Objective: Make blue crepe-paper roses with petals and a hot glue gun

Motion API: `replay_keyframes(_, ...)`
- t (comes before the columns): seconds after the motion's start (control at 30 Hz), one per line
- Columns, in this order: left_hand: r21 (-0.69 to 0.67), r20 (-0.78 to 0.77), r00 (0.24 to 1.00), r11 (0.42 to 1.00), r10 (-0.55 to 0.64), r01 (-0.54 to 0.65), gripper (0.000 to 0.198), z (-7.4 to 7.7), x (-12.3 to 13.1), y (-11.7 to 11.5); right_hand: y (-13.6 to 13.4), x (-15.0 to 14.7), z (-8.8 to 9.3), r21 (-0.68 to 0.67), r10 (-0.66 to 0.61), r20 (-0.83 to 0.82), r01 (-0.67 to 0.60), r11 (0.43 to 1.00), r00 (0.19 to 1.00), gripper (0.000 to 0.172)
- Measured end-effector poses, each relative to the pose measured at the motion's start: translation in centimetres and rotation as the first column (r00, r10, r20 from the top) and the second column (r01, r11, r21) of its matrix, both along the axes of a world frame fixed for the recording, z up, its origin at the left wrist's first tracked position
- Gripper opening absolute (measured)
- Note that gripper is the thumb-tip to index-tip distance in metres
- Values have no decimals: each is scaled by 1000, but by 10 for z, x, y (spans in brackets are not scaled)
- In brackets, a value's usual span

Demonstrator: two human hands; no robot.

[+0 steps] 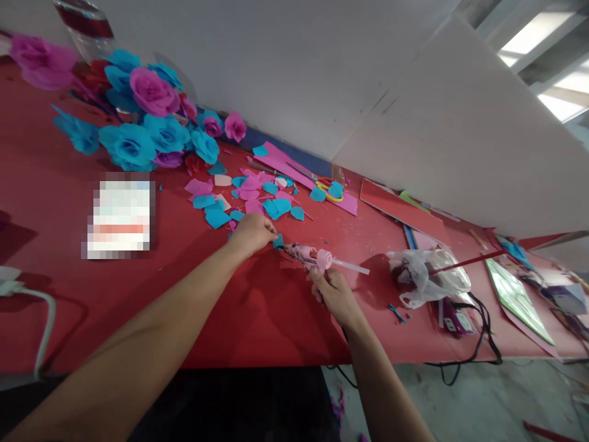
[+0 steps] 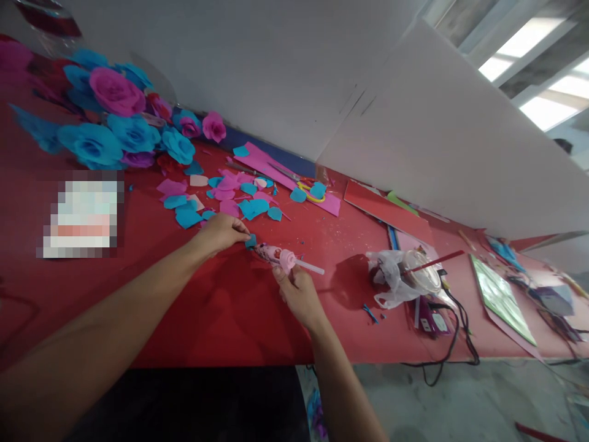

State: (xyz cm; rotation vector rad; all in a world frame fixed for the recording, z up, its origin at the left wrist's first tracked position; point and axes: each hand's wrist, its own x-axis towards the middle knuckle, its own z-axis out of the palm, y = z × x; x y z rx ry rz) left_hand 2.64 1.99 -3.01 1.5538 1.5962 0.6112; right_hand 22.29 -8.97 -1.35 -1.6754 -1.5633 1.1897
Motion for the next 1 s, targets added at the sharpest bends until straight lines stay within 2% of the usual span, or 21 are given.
replay_keyframes(0.63,-30,-34,999,999,-28,27,4,5,-1,0,-3,8,-1,4,-32,-19,32,999,999,43)
replay_keyframes(0.87,-24,-10,1000,999,-27,27,1,0,-1,2,-5,13,8,52,-74,-29,75,996,997,45)
replay_keyframes(1.0,-14,4,1000,1000,-20,20,2,-2,-1,3,-5,6,12,51,-26,-26,27,998,999,45)
